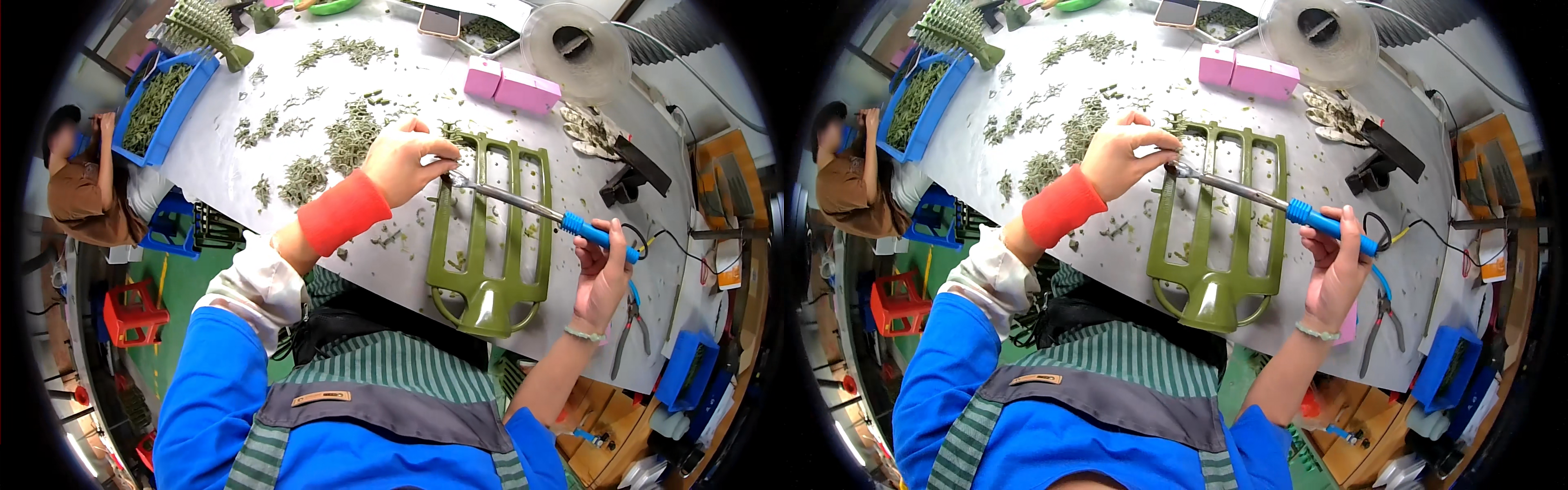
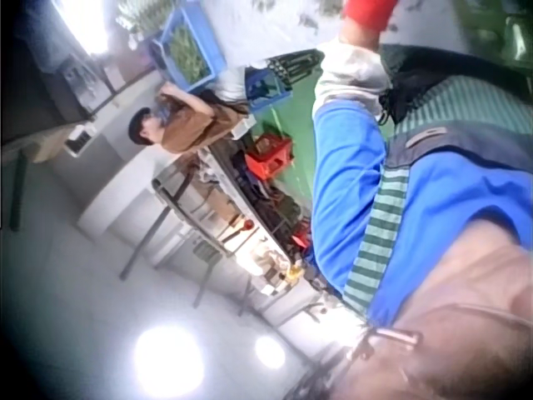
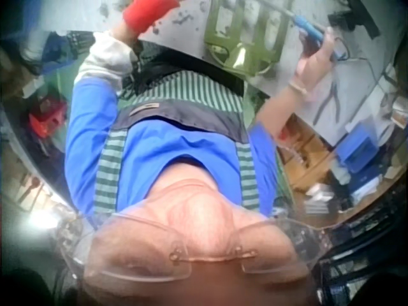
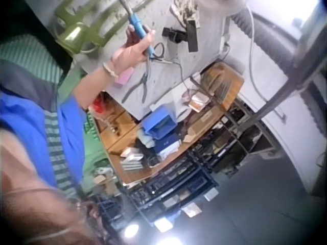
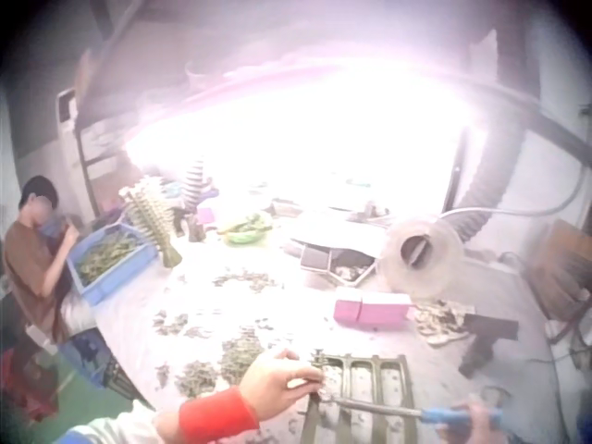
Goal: The person is assembling small green plastic clusters onto a large green frame by hand. They pick up individual clusters from the table and press them into slots on the frame while using a handheld tool to provide leverage or secure the components.
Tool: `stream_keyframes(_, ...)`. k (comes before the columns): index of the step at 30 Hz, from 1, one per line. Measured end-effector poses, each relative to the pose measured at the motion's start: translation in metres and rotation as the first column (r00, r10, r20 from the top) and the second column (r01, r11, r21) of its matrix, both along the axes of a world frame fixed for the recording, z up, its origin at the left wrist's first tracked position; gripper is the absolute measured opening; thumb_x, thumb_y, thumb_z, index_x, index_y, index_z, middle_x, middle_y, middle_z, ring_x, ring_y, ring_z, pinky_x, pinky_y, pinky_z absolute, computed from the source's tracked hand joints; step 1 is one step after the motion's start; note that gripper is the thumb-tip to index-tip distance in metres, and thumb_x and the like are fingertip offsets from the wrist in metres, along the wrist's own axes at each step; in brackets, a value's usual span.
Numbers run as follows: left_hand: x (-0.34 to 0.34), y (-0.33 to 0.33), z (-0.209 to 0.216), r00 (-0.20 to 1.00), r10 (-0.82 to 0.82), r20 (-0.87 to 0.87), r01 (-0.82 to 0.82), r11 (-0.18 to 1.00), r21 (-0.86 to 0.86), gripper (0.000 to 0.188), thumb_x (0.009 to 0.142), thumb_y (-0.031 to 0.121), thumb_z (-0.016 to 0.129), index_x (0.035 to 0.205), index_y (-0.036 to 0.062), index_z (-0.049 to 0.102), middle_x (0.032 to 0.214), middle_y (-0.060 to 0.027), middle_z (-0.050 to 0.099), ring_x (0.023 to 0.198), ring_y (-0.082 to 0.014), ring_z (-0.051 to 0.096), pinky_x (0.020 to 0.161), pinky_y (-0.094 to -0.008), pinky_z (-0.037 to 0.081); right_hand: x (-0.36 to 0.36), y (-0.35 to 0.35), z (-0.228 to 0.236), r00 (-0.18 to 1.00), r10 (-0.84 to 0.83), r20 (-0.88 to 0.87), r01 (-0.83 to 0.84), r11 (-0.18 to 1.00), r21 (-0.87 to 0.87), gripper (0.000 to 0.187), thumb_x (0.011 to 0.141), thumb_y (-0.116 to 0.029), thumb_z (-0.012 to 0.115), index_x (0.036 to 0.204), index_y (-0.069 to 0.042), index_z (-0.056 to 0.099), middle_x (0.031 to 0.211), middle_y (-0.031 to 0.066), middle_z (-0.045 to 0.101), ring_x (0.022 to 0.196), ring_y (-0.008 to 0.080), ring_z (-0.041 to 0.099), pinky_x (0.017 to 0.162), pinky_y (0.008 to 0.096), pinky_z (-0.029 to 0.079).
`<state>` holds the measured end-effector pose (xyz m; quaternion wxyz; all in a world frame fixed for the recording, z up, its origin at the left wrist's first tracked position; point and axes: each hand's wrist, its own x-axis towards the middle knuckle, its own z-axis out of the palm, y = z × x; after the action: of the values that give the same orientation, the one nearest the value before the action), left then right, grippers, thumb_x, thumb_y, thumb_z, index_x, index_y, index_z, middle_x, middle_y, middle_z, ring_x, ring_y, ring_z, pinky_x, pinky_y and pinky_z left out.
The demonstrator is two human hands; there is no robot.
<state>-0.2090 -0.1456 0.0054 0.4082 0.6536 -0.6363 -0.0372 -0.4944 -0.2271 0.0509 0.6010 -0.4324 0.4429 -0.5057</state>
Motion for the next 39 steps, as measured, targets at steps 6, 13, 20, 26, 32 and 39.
stream_keyframes(6, 0.004, -0.003, -0.002, 0.998, -0.007, 0.069, 0.005, 1.000, 0.028, 0.015, 0.072, 0.016, 0.075, 0.086, 0.0165, 0.072, 0.075, 0.0023, 0.065, 0.078, -0.0181, 0.053, 0.070, -0.0309, 0.048, 0.007, 0.000, 0.000, 0.999, 0.032, 0.015, -0.032, 0.999, -0.018, 0.027, 0.089, -0.024, 0.059, 0.090, 0.002, 0.063, 0.076, 0.0094, 0.065, 0.060, 0.0165, 0.066, 0.059, 0.0238, 0.056)
stream_keyframes(13, 0.005, 0.001, 0.009, 0.996, -0.081, 0.026, 0.081, 0.997, 0.007, 0.018, 0.075, 0.019, 0.073, 0.091, 0.0123, 0.070, 0.086, -0.0013, 0.067, 0.083, -0.0208, 0.055, 0.077, -0.0340, 0.047, -0.025, 0.003, 0.012, 0.989, -0.145, -0.041, 0.144, 0.989, -0.019, 0.026, 0.088, -0.026, 0.062, 0.089, 0.000, 0.063, 0.079, 0.0077, 0.063, 0.056, 0.0139, 0.060, 0.055, 0.0223, 0.051)
stream_keyframes(20, 0.117, 0.111, 0.041, 0.944, 0.319, 0.080, -0.327, 0.885, 0.332, 0.016, 0.082, 0.015, 0.067, 0.095, 0.0056, 0.065, 0.074, -0.0028, 0.066, 0.064, -0.0085, 0.059, 0.061, -0.0230, 0.048, -0.023, 0.010, 0.012, 0.997, -0.080, 0.021, 0.080, 0.997, -0.005, 0.027, 0.089, -0.027, 0.061, 0.085, 0.000, 0.060, 0.071, 0.0051, 0.058, 0.055, 0.0115, 0.055, 0.052, 0.0184, 0.044)
stream_keyframes(26, 0.140, 0.192, 0.021, 0.862, 0.407, 0.303, -0.507, 0.657, 0.558, 0.028, 0.068, 0.018, 0.076, 0.093, 0.0129, 0.065, 0.096, -0.0086, 0.052, 0.103, -0.0295, 0.043, 0.092, -0.0357, 0.039, -0.024, 0.009, 0.010, 0.999, -0.049, 0.016, 0.049, 0.999, 0.012, 0.028, 0.090, -0.028, 0.059, 0.085, 0.000, 0.060, 0.073, 0.0058, 0.058, 0.056, 0.0110, 0.055, 0.054, 0.0180, 0.044)
stream_keyframes(32, 0.135, 0.205, 0.000, 0.863, 0.447, 0.237, -0.506, 0.776, 0.377, 0.019, 0.073, 0.015, 0.072, 0.091, 0.0106, 0.068, 0.095, -0.0080, 0.060, 0.094, -0.0259, 0.053, 0.081, -0.0323, 0.046, -0.020, 0.011, 0.014, 0.999, -0.039, 0.031, 0.039, 0.999, -0.009, 0.028, 0.090, -0.027, 0.060, 0.087, 0.001, 0.060, 0.076, 0.0064, 0.058, 0.057, 0.0118, 0.056, 0.055, 0.0194, 0.045)
stream_keyframes(39, 0.079, 0.142, 0.029, 0.956, 0.260, -0.137, -0.228, 0.950, 0.212, 0.014, 0.080, 0.005, 0.066, 0.094, 0.0037, 0.071, 0.091, -0.0091, 0.068, 0.077, -0.0162, 0.063, 0.068, -0.0255, 0.049, -0.016, 0.015, 0.017, 0.997, -0.076, 0.003, 0.076, 0.997, -0.016, 0.027, 0.089, -0.026, 0.062, 0.086, 0.001, 0.062, 0.076, 0.0083, 0.062, 0.055, 0.0141, 0.059, 0.052, 0.0212, 0.046)
